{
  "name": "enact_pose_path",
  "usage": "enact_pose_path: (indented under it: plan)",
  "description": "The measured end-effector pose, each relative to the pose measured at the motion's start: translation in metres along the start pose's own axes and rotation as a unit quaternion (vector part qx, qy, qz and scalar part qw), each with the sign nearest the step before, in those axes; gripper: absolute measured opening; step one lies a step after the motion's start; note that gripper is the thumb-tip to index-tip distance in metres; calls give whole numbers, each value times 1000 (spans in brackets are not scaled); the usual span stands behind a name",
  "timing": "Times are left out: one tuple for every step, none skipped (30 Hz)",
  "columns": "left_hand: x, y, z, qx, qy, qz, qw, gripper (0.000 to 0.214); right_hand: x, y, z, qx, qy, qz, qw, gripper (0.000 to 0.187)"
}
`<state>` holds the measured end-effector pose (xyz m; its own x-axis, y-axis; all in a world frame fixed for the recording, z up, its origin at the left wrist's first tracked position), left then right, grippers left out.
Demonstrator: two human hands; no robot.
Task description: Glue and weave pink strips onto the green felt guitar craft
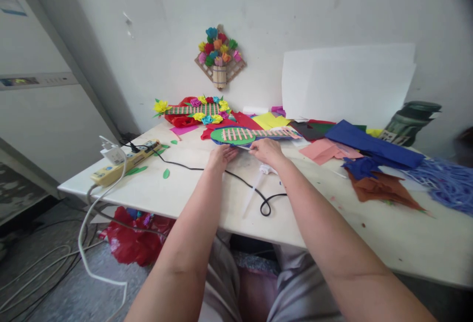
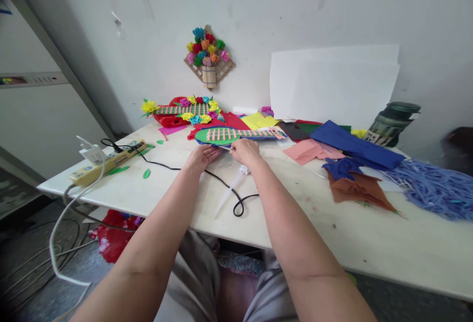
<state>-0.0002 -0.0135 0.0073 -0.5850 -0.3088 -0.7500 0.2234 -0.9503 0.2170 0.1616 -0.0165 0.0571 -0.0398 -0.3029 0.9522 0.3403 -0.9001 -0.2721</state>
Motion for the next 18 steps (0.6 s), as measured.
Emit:
enact_pose_path:
  plan:
    - [0,-2,-1,-1,3,-4,1000,24,0,0,0,2,0,-1,1000,24]
    - [1,-3,-2,-1,7,-6,1000,25,0,0,-1,4,0,-2,1000,24]
    - [1,-4,-2,0,12,-8,1000,25,0,0,-1,5,0,-3,1000,24]
    - [1,-4,-2,3,17,-11,1000,25,0,0,-2,5,0,-3,1000,24]
    - [1,-5,-2,6,19,-13,1000,24,-1,0,-2,5,0,-2,1000,24]
    - [1,-5,-2,8,19,-14,1000,23,-1,0,-3,4,0,0,1000,24]
    - [0,-5,-2,8,16,-15,1000,22,-1,0,-3,4,0,3,1000,24]
    - [0,-4,-2,7,12,-14,1000,20,-2,0,-3,2,0,6,1000,24]
    - [-1,-4,-1,5,6,-12,1000,18,-2,0,-3,1,1,9,1000,24]
    - [-2,-4,-1,3,1,-10,1000,17,-2,1,-3,-1,2,12,1000,24]
    - [-2,-3,-1,2,-4,-7,1000,16,-2,1,-3,-3,3,14,1000,24]
    - [-3,-3,-1,2,-9,-4,1000,16,-1,1,-2,-5,3,15,1000,24]
    - [-4,-2,0,2,-12,-1,1000,16,-1,1,-1,-6,2,16,1000,24]
    - [-5,-2,0,3,-15,1,1000,17,-1,1,0,-8,0,17,1000,24]
    - [-5,-2,0,3,-18,4,1000,17,-2,0,1,-10,-2,17,1000,24]
    - [-6,-1,0,2,-21,7,1000,18,-2,0,2,-11,-4,17,1000,24]
    - [-6,-1,0,1,-23,10,1000,18,-2,0,3,-13,-7,16,1000,24]
    - [-7,-1,0,0,-26,13,1000,19,-3,-1,4,-13,-9,15,1000,25]
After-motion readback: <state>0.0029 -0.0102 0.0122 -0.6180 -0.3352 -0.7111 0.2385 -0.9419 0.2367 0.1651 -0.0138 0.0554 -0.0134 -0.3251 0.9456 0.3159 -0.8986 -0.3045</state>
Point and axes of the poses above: each hand's wrist, its own y-axis away from the middle knuckle, its own x-axis out of the back of the hand, z = x × y, the point moved 1 cm from there along -y, towards the middle knuckle, and after that the axes turned 15 degrees about y, right-handed, at the moved point
